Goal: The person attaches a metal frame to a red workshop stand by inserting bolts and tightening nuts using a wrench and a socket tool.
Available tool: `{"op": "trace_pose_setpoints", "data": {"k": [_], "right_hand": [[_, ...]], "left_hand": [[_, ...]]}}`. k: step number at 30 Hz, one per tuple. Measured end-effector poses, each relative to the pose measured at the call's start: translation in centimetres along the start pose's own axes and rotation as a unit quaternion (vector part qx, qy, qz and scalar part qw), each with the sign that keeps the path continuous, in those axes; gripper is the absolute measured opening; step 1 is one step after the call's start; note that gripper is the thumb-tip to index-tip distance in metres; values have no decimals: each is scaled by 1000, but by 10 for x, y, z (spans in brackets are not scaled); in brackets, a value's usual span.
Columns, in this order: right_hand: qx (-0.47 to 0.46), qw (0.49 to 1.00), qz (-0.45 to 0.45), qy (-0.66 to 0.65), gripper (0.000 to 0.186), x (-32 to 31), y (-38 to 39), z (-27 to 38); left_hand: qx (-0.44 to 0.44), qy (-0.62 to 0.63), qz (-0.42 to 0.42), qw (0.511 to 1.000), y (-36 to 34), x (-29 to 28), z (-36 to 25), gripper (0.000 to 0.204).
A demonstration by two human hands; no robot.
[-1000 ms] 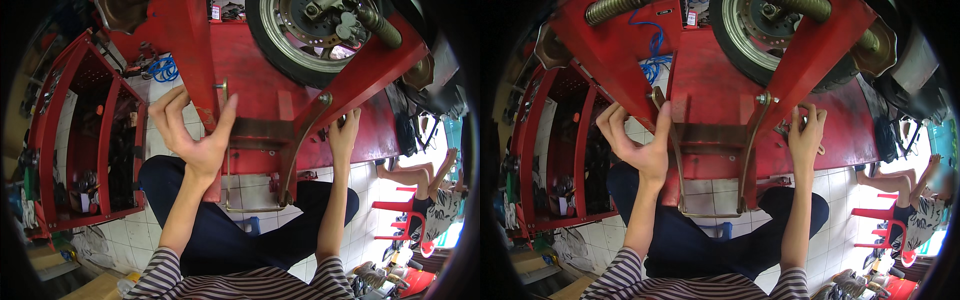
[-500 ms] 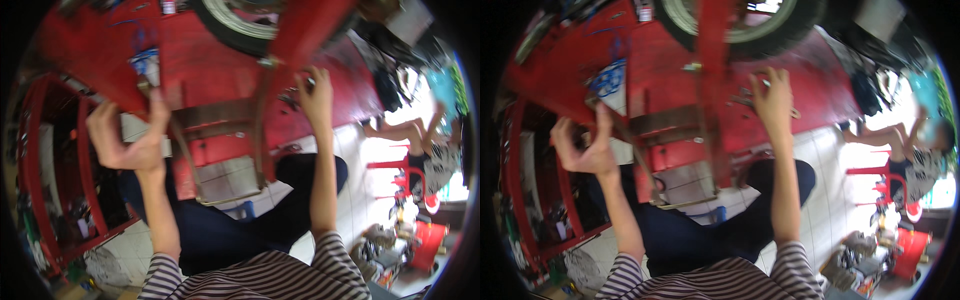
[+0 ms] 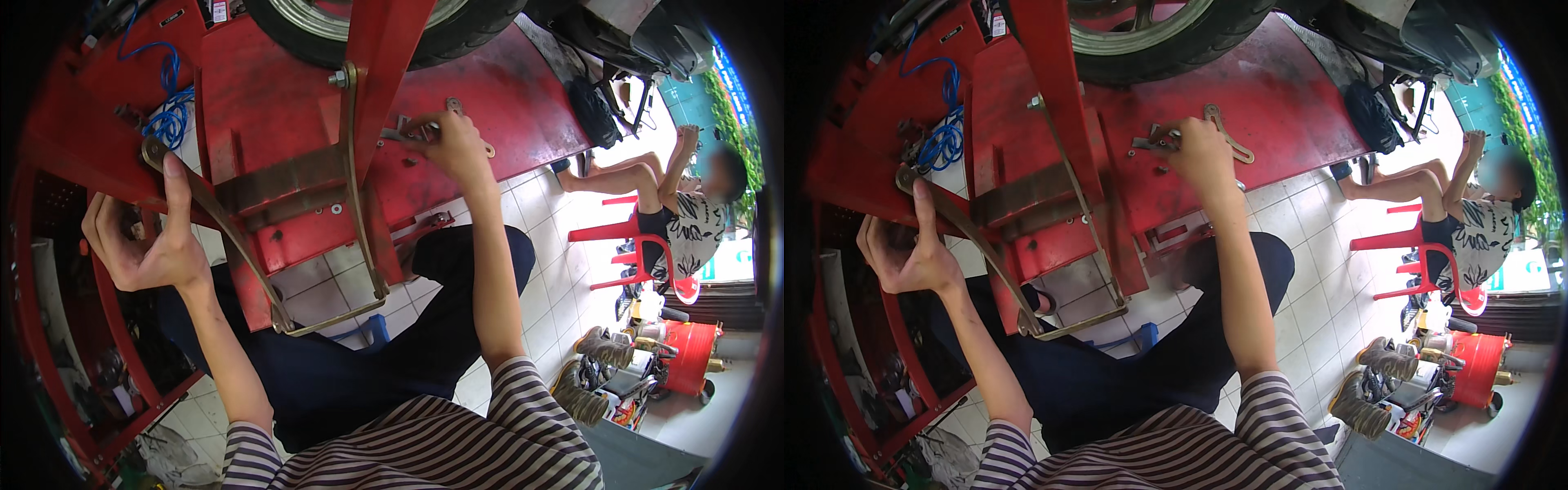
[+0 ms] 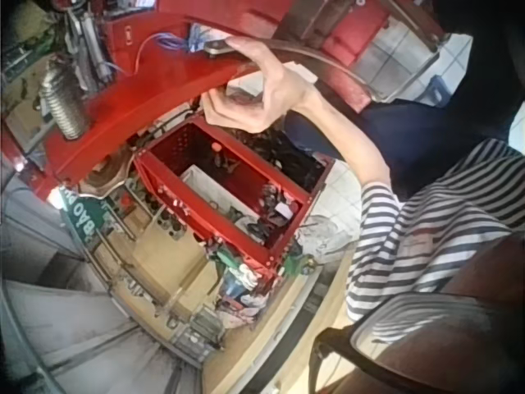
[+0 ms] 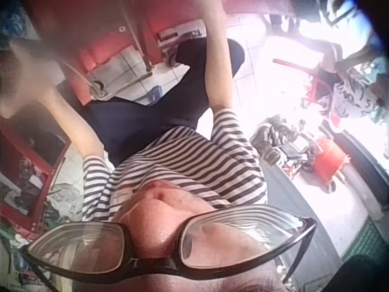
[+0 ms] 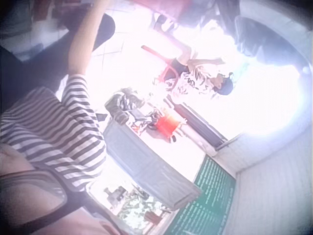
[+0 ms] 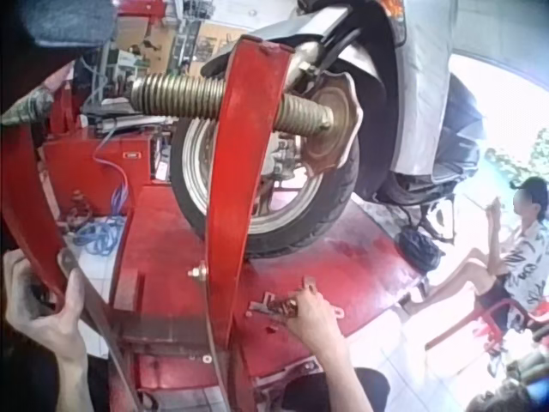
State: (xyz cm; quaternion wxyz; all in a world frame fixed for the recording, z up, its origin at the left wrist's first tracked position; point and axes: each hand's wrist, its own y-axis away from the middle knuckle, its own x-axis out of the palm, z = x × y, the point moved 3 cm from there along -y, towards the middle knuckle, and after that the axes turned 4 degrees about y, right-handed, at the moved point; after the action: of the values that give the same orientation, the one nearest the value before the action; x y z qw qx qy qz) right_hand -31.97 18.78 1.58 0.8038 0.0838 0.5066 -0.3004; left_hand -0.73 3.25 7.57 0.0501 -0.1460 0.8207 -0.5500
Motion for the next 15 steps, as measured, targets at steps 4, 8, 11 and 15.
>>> {"op": "trace_pose_setpoints", "data": {"k": [4,8,11,15], "right_hand": [[-12,1000,-20,20,23,22,-3,7],[-6,998,-22,52,25,28,-6,13],[1,995,-14,99,23,34,-6,18],[-11,990,6,137,23,39,-5,4]], "left_hand": [[-50,12,-4,999,2,3,-6,43],[-61,15,0,998,3,3,-6,44],[-34,-8,13,999,2,2,-13,38],[36,-39,55,997,-6,-2,-13,40]]}}
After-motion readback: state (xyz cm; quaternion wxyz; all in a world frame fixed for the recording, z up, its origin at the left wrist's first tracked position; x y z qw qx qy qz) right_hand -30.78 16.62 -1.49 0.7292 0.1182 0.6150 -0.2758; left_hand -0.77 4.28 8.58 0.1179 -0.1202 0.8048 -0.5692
